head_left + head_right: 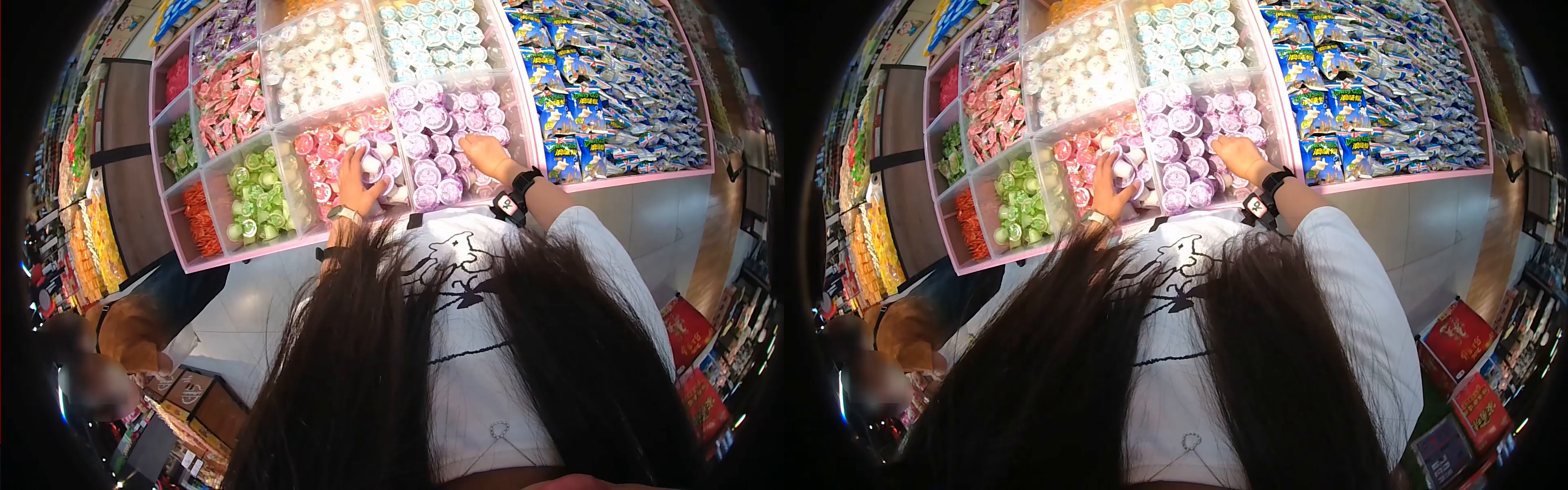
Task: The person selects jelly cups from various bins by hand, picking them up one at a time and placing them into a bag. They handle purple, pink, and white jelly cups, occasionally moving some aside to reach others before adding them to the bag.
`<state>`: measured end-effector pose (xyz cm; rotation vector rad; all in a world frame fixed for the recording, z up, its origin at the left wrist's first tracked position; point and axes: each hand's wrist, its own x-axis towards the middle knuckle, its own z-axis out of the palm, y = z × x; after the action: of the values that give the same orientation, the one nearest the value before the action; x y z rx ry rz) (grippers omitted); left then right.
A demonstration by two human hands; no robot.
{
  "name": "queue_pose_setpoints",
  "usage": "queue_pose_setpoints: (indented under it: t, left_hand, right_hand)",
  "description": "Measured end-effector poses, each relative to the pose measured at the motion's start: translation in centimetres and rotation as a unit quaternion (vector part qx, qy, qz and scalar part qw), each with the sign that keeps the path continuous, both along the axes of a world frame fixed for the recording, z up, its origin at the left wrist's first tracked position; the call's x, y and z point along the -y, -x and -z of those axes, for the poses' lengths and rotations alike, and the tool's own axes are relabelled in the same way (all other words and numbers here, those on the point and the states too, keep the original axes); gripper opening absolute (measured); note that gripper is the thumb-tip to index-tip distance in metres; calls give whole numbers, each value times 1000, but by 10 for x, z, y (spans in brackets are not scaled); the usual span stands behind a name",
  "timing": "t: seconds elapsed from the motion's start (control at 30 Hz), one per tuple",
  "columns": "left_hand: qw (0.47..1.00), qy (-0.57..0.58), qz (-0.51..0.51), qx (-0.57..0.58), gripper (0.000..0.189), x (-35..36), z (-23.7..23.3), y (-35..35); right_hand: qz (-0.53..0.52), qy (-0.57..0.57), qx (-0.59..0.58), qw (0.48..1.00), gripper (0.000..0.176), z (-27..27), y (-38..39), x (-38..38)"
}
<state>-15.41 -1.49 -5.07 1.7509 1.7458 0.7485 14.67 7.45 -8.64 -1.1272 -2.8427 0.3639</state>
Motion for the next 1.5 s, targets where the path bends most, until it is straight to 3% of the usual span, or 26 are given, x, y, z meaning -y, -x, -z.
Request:
queue_pose_setpoints:
  t: [0.17, 0.3, 0.43, 0.53, 0.87, 1.07, 1.17, 1.3, 1.5]
  left_hand:
    - [1000, 0, -2, 2, 74, -1, -3, -2]
    - [1000, -5, 0, 11, 73, -2, 2, 1]
    - [1000, -2, 2, 13, 72, -2, 4, 1]
    - [1000, -6, 2, 11, 73, -2, 4, 1]
    - [1000, -9, 5, 9, 72, -1, 4, 2]
    - [1000, -8, 3, 13, 72, -1, 7, 3]
    - [1000, -5, 2, 8, 72, -2, 4, 1]
    - [1000, -9, 1, 23, 71, -1, 0, 0]
    - [1000, -13, 2, 11, 72, -1, 2, 0]
  right_hand:
    - [163, 70, -33, 984, 25, -33, -9, 7]
    - [282, 182, 129, 933, 28, -50, -20, 8]
    - [246, 175, 108, 947, 26, -34, -22, 11]
    - [239, 102, 35, 965, 26, -27, -16, 11]
    - [231, 103, 12, 967, 33, -13, -18, 8]
    - [384, 283, 33, 878, 27, -15, -9, 11]
    - [401, 567, 27, 719, 28, -27, 1, 12]
    - [382, 518, 27, 765, 27, -13, 4, 17]
    - [434, 509, 1, 743, 10, 43, -6, 15]
